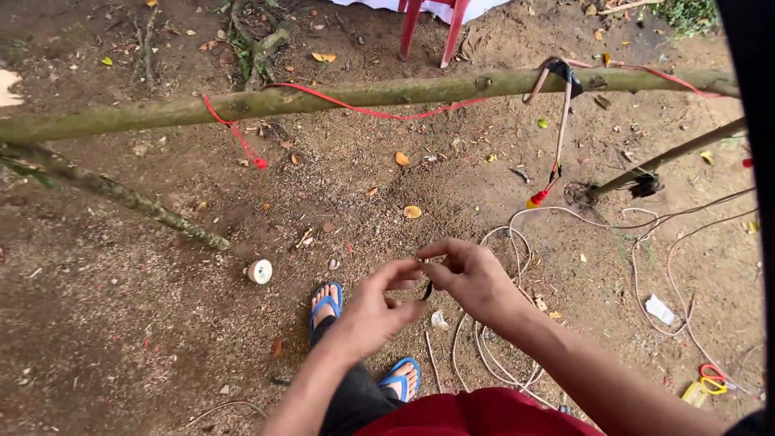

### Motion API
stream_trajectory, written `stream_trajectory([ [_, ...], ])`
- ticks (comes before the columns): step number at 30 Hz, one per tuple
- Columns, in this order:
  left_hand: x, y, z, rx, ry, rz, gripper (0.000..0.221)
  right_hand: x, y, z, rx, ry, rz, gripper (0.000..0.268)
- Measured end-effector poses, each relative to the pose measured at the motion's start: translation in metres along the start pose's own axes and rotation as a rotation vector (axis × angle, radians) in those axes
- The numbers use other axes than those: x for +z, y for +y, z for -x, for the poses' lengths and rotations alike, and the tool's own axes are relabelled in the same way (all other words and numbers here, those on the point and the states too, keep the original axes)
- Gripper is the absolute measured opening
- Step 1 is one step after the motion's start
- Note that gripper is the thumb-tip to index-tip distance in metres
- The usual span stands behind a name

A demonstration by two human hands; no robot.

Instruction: Securing electrical wires to a wooden branch using black electrical tape

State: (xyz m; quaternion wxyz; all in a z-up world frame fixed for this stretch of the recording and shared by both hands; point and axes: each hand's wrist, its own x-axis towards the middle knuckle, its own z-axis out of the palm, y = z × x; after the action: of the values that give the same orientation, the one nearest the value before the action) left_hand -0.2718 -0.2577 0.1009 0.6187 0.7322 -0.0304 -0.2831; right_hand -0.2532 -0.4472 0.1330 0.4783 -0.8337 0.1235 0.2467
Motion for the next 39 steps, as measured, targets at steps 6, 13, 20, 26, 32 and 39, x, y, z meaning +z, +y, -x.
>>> stream_trajectory([
  [6,0.019,-0.001,0.023,0.049,0.019,0.064,0.047,0.027,0.034,0.004,-0.029,0.018,-0.363,0.021],
  [13,0.019,-0.011,0.046,0.026,0.137,0.101,0.028,0.051,0.027,0.016,-0.022,0.001,-0.369,0.022],
  [20,0.018,-0.019,0.057,0.096,0.232,-0.119,0.017,0.055,0.030,0.020,-0.020,-0.009,-0.398,0.019],
  [26,0.028,-0.011,0.080,0.137,0.282,-0.269,0.019,0.063,0.049,0.028,0.000,-0.018,-0.455,0.020],
  [32,0.026,-0.003,0.104,0.005,0.301,-0.293,0.021,0.070,0.045,0.048,0.059,-0.063,-0.476,0.016],
  [39,0.030,0.006,0.111,-0.048,0.309,-0.262,0.018,0.071,0.048,0.052,-0.009,-0.044,-0.464,0.018],
])
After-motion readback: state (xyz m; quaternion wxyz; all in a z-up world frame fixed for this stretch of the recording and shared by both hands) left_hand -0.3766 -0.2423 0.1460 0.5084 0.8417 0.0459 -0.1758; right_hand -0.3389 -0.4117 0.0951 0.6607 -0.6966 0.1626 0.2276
